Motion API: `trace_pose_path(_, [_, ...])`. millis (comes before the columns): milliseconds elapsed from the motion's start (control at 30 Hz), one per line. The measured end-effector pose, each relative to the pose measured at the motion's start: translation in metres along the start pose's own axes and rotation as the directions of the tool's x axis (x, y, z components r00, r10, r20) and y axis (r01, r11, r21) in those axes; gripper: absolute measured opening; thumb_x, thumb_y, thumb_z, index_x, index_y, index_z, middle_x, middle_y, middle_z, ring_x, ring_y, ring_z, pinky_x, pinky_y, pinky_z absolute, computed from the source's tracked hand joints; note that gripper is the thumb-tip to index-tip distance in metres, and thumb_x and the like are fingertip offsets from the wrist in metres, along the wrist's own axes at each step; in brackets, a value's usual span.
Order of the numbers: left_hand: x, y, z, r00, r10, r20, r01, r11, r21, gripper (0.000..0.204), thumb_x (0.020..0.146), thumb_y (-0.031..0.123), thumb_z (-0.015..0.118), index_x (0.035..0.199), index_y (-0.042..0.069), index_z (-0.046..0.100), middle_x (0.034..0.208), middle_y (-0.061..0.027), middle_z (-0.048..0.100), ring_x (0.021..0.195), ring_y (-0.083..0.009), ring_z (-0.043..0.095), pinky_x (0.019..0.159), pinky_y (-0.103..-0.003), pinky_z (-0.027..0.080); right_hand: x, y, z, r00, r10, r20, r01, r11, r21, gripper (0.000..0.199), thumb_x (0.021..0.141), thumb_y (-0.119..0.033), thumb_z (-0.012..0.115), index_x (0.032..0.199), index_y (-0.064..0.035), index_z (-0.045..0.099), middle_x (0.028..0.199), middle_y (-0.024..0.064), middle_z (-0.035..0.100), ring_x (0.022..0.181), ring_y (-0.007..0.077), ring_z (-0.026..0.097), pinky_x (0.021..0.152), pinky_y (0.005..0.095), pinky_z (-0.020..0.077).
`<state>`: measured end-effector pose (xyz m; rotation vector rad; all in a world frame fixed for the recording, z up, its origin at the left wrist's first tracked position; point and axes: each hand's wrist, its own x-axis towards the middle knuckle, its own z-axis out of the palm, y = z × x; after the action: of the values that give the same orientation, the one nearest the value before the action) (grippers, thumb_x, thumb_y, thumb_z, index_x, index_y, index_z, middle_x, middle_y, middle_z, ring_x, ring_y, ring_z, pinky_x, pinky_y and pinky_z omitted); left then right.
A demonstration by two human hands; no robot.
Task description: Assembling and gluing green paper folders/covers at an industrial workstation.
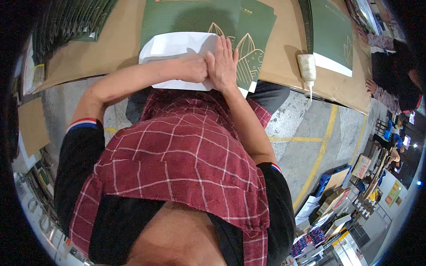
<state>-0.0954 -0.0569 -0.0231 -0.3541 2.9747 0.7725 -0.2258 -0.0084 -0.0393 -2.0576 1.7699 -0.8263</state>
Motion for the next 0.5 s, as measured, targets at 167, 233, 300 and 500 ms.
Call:
trace_pose_path(167, [-0.068, 0.027, -0.035, 0.812, 0.028, -0.583, -0.116, 0.987, -0.115, 0.023, 0.081, 0.014, 0.046, 0.099, 0.004, 0.056, 0.103, -0.0156, 0.056, 0.097, -0.0302, 0.053, 0.083, -0.041, 0.041, 0.000, 0.008, -0.008, 0.996, 0.032, 0.079, -0.043, 0.989, 0.140, 0.053, 0.091, -0.036, 0.031, 0.133, -0.0045, 0.025, 0.137, 0.0138, 0.026, 0.129, 0.0278, 0.018, 0.104, 0.0458, 0.0075])
trace_pose_path(233, [-0.126, 0.012, -0.035, 0.612, -0.122, -0.781, 0.162, 0.986, -0.027, 0.036, 0.082, 0.019, 0.048, 0.115, 0.004, 0.050, 0.121, -0.0141, 0.047, 0.116, -0.0327, 0.040, 0.097, -0.046, 0.027, 0.001, 0.007, -0.014, 0.996, 0.058, 0.068, -0.070, 0.979, 0.192, 0.053, 0.091, -0.036, 0.032, 0.132, -0.0042, 0.026, 0.136, 0.0140, 0.027, 0.130, 0.0277, 0.017, 0.104, 0.0455, 0.0071])
trace_pose_path(300, [-0.160, 0.003, -0.023, 0.640, -0.267, -0.721, 0.378, 0.926, -0.008, 0.054, 0.081, 0.025, 0.050, 0.128, 0.002, 0.035, 0.133, -0.0169, 0.033, 0.125, -0.0309, 0.028, 0.102, -0.046, 0.016, 0.000, 0.005, -0.013, 0.996, 0.062, 0.067, -0.074, 0.980, 0.185, 0.053, 0.090, -0.036, 0.033, 0.133, -0.0044, 0.025, 0.137, 0.0136, 0.026, 0.130, 0.0277, 0.017, 0.104, 0.0452, 0.0068])
trace_pose_path(500, [-0.119, -0.024, 0.021, 0.625, -0.596, -0.504, 0.736, 0.665, 0.126, 0.066, 0.085, 0.047, 0.036, 0.135, 0.008, 0.017, 0.140, -0.0134, 0.017, 0.131, -0.0267, 0.014, 0.102, -0.051, 0.007, 0.002, -0.008, 0.015, 0.987, 0.018, 0.159, 0.071, 0.842, -0.535, 0.063, 0.086, -0.050, 0.030, 0.134, -0.0094, 0.024, 0.140, 0.0135, 0.018, 0.131, 0.0259, 0.013, 0.104, 0.0492, 0.0070])
